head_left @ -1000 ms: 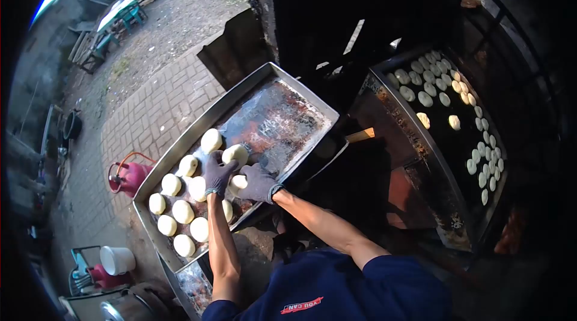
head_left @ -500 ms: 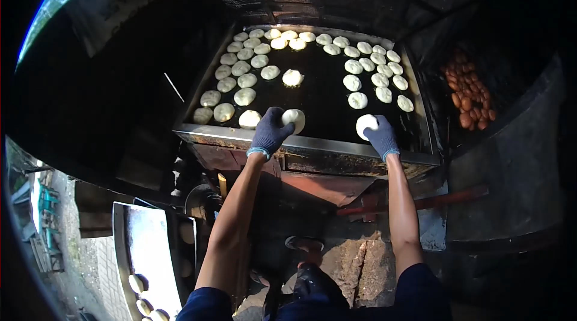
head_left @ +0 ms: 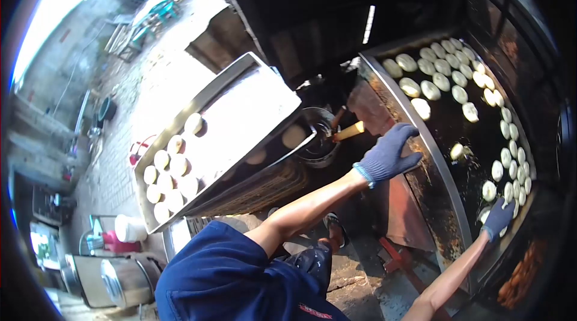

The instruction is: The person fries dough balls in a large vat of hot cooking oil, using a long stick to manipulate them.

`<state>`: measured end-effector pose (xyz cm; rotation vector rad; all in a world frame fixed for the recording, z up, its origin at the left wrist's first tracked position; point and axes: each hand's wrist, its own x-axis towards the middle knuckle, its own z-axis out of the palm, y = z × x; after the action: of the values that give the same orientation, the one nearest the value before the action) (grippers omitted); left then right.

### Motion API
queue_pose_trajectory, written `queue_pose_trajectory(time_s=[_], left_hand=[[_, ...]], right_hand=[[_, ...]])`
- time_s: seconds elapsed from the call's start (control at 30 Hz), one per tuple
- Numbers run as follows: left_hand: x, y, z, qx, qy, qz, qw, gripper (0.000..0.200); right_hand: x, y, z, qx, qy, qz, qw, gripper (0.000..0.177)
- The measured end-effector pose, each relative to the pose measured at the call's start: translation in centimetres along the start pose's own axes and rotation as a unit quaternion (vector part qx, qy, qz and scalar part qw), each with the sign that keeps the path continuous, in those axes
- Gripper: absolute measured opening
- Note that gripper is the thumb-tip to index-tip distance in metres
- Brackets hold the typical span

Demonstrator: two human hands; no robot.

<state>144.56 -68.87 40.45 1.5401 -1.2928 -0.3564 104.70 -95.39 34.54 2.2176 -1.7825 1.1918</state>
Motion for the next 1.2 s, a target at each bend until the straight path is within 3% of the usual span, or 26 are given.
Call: queue_pose_trajectory(time_s=[0.07,0.13,0.17,0.2,0.23,0.27,0.3,0.33,0.37,0.4,0.43,0.5,0.53,0.57,0.67,0.77,0.8,0.87,0.9,0.93,0.97,1.03,1.07,1.13,1.2], left_hand=[[-6.9,-2.9,-11.5,0.081,0.152,-0.07,0.983,0.042],[-16.8,-7.9,-22.8,0.277,0.292,-0.187,0.896,0.036],[-22.3,-8.9,-28.4,0.35,0.319,-0.259,0.842,0.036],[-27.9,-9.9,-33.1,0.389,0.357,-0.355,0.771,0.04],[-32.6,-9.0,-36.7,0.416,0.372,-0.443,0.701,0.039],[-36.7,-8.2,-39.4,0.423,0.365,-0.488,0.67,0.038],[-40.1,-7.4,-41.2,0.428,0.356,-0.532,0.639,0.037],[-43.1,-7.2,-42.4,0.375,0.324,-0.601,0.627,0.038],[-45.4,-7.1,-43.0,0.317,0.289,-0.663,0.614,0.039],[-46.5,-6.5,-43.0,0.256,0.278,-0.677,0.632,0.044],[-47.2,-6.0,-42.7,0.246,0.254,-0.664,0.659,0.047],[-49.1,-7.3,-41.4,0.271,0.294,-0.615,0.68,0.054],[-48.7,-6.5,-42.4,0.138,0.25,-0.648,0.706,0.06],[-48.7,-6.6,-42.3,0.101,0.265,-0.62,0.731,0.062],[-45.0,-5.8,-40.8,0.131,0.317,-0.494,0.799,0.049],[-35.3,-5.7,-37.4,-0.055,0.316,-0.419,0.849,0.043],[-30.1,-5.5,-35.2,-0.065,0.268,-0.375,0.885,0.042],[-20.0,-4.5,-29.0,-0.094,0.154,-0.299,0.937,0.041],[-14.8,-3.9,-25.2,-0.11,0.084,-0.262,0.955,0.042],[-9.9,-3.0,-20.5,-0.173,0.017,-0.228,0.958,0.043],[-5.4,-2.2,-16.0,-0.233,-0.052,-0.194,0.952,0.043],[2.3,-3.0,-5.9,-0.147,-0.155,-0.099,0.972,0.049],[5.4,-2.6,-1.0,-0.143,-0.194,-0.107,0.965,0.053],[10.2,-2.2,8.0,-0.063,-0.218,-0.017,0.974,0.055],[13.1,-3.4,15.1,-0.005,-0.256,-0.003,0.967,0.052]], right_hand=[[-0.9,-12.7,0.0,0.123,0.018,-0.078,0.989,0.035],[-6.7,-31.0,-2.0,0.254,-0.026,-0.118,0.96,0.031],[-10.3,-38.5,-2.3,0.335,-0.067,-0.133,0.93,0.029],[-13.8,-44.5,-2.3,0.377,-0.166,-0.188,0.892,0.027],[-18.2,-50.6,-2.1,0.465,-0.299,-0.174,0.815,0.025],[-22.1,-56.0,-1.9,0.491,-0.398,-0.237,0.738,0.025],[-26.2,-60.8,-1.6,0.449,-0.561,-0.215,0.662,0.026],[-30.9,-64.2,0.3,0.422,-0.637,-0.277,0.582,0.031],[-35.5,-67.4,1.7,0.344,-0.678,-0.353,0.546,0.038],[-39.8,-70.2,2.0,0.313,-0.705,-0.368,0.52,0.042],[-44.8,-72.3,3.8,0.24,-0.711,-0.445,0.489,0.046],[-49.1,-75.2,0.9,0.135,-0.768,-0.435,0.451,0.05],[-51.0,-75.2,0.3,0.147,-0.759,-0.434,0.462,0.049],[-52.4,-74.3,0.1,0.158,-0.75,-0.424,0.483,0.05],[-50.1,-71.0,-0.2,0.284,-0.7,-0.339,0.561,0.051],[-38.4,-64.4,-0.1,0.382,-0.649,-0.178,0.634,0.053],[-34.3,-60.4,0.0,0.444,-0.595,-0.107,0.661,0.052],[-24.9,-51.5,-1.6,0.406,-0.51,-0.017,0.758,0.049],[-21.8,-46.0,-1.6,0.43,-0.398,0.002,0.81,0.045],[-19.2,-39.4,-0.6,0.367,-0.311,0.002,0.877,0.045],[-16.2,-34.3,-1.9,0.343,-0.259,0.091,0.898,0.044],[-11.4,-23.4,-2.9,0.27,-0.135,0.151,0.941,0.041],[-9.8,-17.1,-2.3,0.256,-0.098,0.155,0.949,0.041],[-7.2,-7.7,-2.4,0.185,-0.072,0.161,0.967,0.042],[-5.9,-1.8,-3.5,0.123,-0.129,0.186,0.966,0.044]])
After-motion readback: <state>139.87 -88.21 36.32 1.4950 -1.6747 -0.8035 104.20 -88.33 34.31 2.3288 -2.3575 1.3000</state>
